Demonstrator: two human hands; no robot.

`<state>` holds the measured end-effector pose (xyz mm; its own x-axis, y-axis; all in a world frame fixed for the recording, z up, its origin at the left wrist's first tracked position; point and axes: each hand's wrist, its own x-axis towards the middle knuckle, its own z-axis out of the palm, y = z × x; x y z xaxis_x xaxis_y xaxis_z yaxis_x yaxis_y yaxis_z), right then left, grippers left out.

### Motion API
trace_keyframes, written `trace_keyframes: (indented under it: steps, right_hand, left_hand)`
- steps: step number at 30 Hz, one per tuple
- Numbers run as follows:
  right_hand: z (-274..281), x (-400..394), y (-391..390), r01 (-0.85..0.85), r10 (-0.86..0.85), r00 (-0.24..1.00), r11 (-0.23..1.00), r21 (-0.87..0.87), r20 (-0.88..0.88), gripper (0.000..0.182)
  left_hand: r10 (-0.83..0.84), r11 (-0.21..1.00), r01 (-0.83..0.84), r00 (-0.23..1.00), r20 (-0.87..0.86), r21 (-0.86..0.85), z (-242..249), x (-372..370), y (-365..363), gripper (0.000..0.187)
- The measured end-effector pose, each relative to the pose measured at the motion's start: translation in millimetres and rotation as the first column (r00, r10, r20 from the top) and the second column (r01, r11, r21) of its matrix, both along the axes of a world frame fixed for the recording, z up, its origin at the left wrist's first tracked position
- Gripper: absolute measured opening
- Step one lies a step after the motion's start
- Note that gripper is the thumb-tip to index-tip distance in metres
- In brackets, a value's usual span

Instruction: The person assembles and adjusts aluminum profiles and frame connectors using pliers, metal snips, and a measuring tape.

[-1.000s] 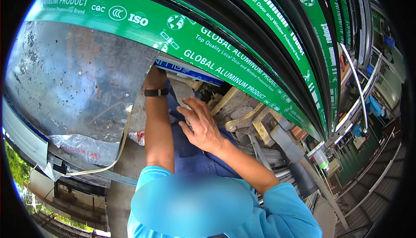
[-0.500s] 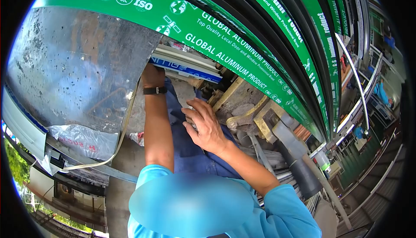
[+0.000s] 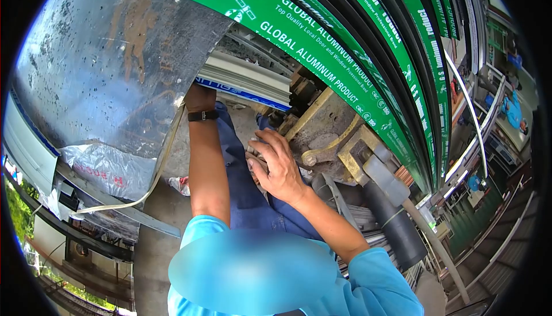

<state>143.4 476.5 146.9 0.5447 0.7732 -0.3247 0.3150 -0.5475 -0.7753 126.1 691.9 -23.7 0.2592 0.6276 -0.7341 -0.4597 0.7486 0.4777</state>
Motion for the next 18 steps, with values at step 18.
trace_keyframes:
  steps: [18]
  right_hand:
    - [60.6,8.6,-12.8,-0.072,0.072,0.997,0.997,-0.018,0.007,0.041]
  left_hand:
    - [0.009,1.000,-0.008,0.999,-0.045,0.017,6.9,7.1,-10.8,0.052]
